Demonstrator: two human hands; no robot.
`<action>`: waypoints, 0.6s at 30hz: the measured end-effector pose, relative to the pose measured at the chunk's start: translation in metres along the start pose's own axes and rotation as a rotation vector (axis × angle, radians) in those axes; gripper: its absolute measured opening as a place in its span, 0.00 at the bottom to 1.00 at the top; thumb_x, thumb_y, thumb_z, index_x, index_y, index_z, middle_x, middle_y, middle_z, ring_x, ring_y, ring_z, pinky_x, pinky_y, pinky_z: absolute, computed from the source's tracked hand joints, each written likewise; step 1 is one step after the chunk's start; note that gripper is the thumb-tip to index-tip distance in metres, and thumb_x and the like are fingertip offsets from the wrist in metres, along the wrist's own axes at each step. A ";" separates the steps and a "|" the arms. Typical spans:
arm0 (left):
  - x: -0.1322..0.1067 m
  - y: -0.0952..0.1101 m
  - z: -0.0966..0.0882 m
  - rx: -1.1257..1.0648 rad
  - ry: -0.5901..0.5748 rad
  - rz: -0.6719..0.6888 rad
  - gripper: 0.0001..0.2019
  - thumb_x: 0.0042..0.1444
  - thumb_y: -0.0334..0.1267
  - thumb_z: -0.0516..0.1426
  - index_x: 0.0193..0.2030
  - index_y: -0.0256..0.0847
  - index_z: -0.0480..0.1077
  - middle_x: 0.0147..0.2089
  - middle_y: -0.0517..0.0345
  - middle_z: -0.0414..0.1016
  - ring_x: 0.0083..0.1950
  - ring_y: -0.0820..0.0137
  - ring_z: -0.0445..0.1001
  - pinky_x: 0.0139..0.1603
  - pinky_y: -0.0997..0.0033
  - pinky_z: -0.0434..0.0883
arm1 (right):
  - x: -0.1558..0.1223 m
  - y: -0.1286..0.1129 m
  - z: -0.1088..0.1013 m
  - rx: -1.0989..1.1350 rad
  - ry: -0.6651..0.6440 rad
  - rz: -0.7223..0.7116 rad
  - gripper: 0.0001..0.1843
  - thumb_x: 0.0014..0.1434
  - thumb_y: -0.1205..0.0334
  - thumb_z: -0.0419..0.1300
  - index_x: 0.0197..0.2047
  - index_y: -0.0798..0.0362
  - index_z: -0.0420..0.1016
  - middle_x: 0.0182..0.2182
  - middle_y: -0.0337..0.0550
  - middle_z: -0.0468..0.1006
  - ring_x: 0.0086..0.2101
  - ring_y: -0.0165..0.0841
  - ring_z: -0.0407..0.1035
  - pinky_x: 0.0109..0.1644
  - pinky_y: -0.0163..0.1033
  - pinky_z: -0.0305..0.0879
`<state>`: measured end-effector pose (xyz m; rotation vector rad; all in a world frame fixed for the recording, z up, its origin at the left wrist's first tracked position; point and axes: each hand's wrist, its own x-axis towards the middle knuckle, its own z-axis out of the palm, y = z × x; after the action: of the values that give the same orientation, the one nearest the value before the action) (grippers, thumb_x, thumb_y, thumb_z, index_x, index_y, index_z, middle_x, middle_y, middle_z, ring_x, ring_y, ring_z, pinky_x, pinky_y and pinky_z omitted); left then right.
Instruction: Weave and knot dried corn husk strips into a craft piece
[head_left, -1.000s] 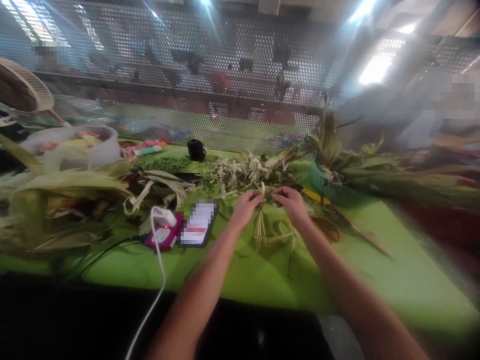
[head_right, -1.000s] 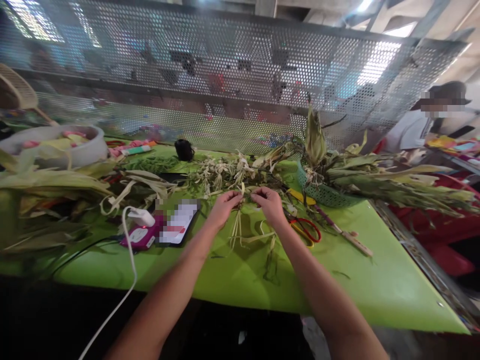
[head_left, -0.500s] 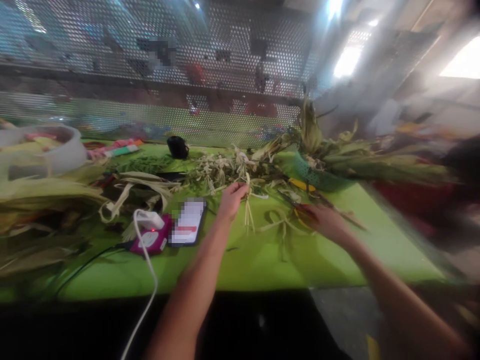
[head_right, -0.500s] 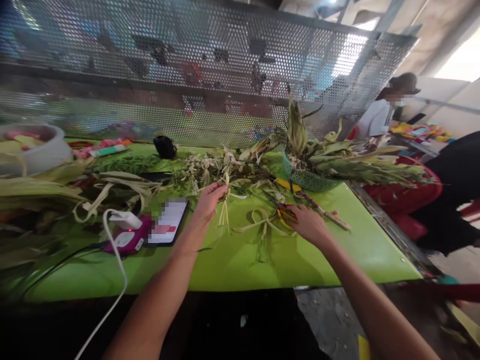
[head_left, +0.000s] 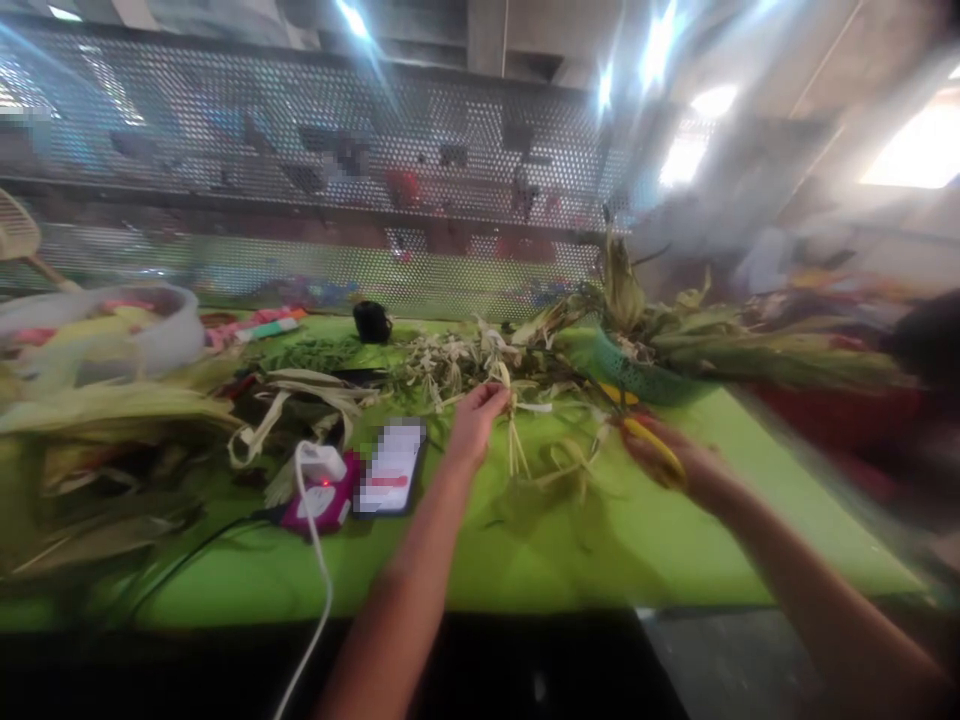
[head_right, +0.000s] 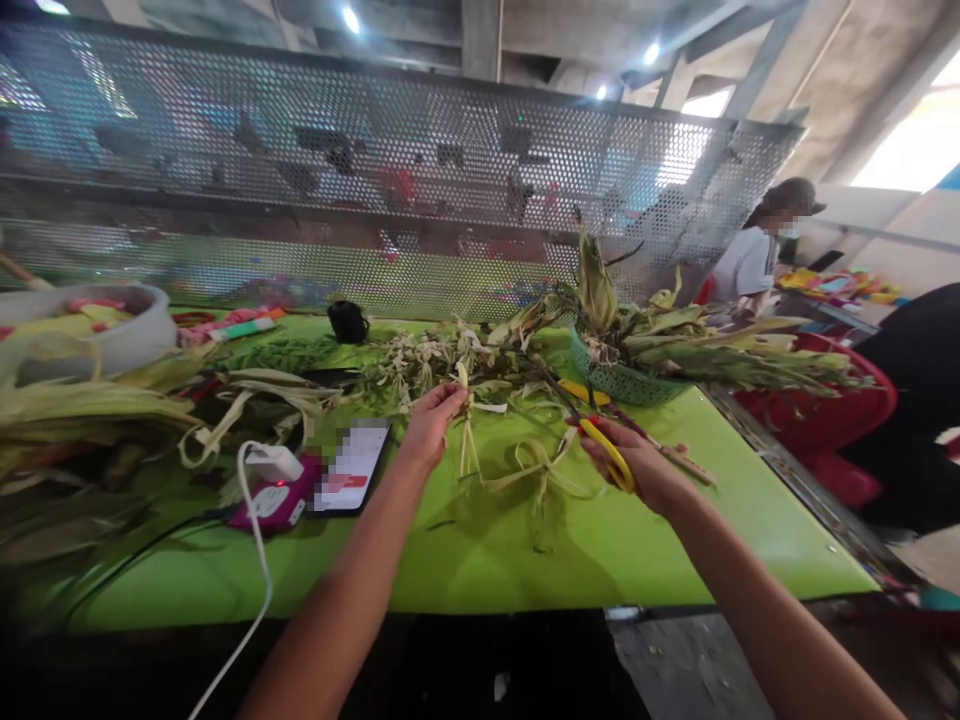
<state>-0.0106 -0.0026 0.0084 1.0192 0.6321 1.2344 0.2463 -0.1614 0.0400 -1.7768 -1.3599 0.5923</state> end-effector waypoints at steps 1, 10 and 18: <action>0.000 0.000 0.000 0.008 -0.002 0.016 0.10 0.45 0.40 0.65 0.31 0.37 0.73 0.28 0.64 0.71 0.30 0.78 0.66 0.37 0.75 0.64 | -0.006 -0.006 0.004 0.145 -0.086 0.028 0.23 0.53 0.47 0.65 0.49 0.50 0.78 0.30 0.47 0.77 0.25 0.33 0.69 0.24 0.37 0.65; -0.002 0.005 -0.001 0.171 0.056 0.111 0.10 0.48 0.42 0.63 0.33 0.37 0.73 0.29 0.62 0.72 0.31 0.75 0.66 0.36 0.74 0.64 | -0.022 -0.045 0.046 0.673 -0.642 0.037 0.23 0.65 0.47 0.55 0.58 0.49 0.68 0.33 0.39 0.69 0.23 0.23 0.62 0.29 0.32 0.67; -0.004 0.008 -0.001 0.235 0.056 0.160 0.11 0.49 0.42 0.63 0.35 0.37 0.73 0.31 0.59 0.74 0.33 0.73 0.70 0.39 0.72 0.67 | -0.022 -0.049 0.053 0.631 -0.687 0.109 0.22 0.67 0.45 0.50 0.56 0.49 0.67 0.29 0.37 0.67 0.21 0.23 0.58 0.23 0.29 0.61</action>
<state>-0.0158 -0.0060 0.0147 1.2538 0.7641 1.3543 0.1709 -0.1612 0.0482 -1.1617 -1.2874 1.5985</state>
